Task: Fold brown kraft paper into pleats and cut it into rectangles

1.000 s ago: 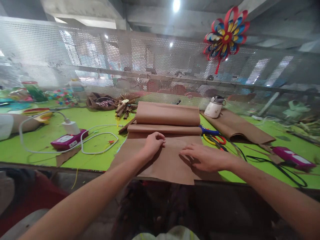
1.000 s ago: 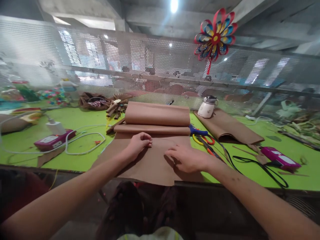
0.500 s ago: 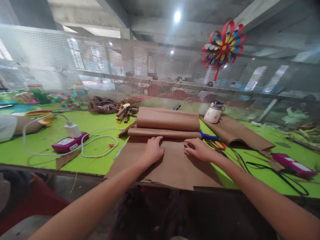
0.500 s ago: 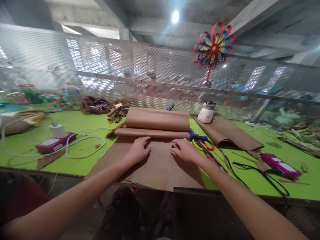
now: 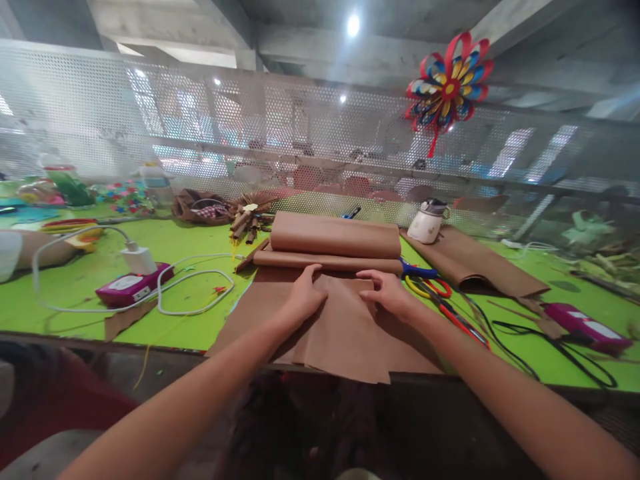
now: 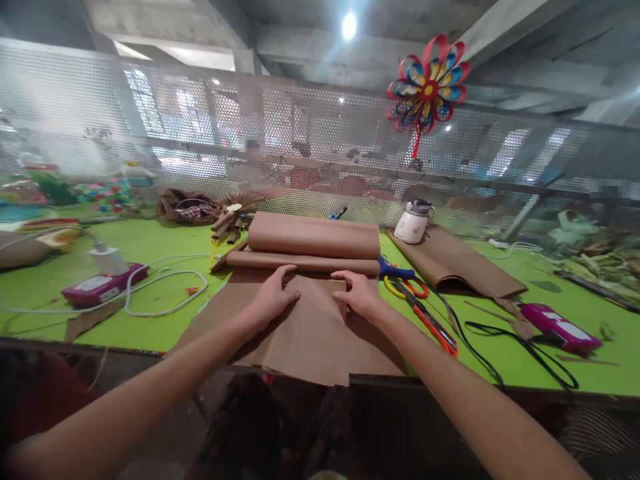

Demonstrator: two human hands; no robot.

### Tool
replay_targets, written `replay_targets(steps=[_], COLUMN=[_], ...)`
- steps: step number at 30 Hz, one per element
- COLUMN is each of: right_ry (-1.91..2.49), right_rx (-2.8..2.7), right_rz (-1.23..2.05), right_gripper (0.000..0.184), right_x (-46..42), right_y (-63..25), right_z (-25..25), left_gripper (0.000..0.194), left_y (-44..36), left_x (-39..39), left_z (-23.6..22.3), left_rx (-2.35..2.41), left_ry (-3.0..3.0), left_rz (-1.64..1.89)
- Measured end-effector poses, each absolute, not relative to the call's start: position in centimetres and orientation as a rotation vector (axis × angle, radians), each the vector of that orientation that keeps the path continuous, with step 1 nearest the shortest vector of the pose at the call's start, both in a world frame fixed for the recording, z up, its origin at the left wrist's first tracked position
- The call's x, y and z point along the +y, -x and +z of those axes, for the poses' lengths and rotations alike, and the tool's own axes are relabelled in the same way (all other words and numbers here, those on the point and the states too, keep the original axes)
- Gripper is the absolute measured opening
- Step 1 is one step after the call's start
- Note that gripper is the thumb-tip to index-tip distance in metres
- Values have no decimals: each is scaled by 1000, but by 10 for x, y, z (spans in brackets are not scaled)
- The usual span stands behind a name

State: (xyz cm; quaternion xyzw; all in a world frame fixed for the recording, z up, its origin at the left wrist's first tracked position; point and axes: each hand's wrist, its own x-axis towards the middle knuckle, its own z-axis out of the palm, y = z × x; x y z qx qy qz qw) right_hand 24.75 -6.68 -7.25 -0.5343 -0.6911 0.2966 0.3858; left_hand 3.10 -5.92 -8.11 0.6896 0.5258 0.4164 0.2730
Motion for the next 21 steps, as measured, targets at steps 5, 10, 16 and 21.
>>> replay_targets(steps=[5,10,16,21], right_ry=[1160,1069,1078,1171], right_rx=[-1412,-1257,-1198,-1733], right_rz=[1012,1093,1114,535], right_gripper=[48,50,40,47], right_x=[-72,-74,-89,-114], right_y=[-241,-239,-253,-262], right_z=[-74,-69,-68,-65], left_gripper=[61,47,42,41], left_y=[-30,-30,-29,-26], left_x=[-63,-67,-68,-71], left_z=[-74,-67,-63,-55], left_rx=[1134,996,875,790], left_ry=[-1272,-1100,-999,-919], left_rz=[1146,1125,1132,1098])
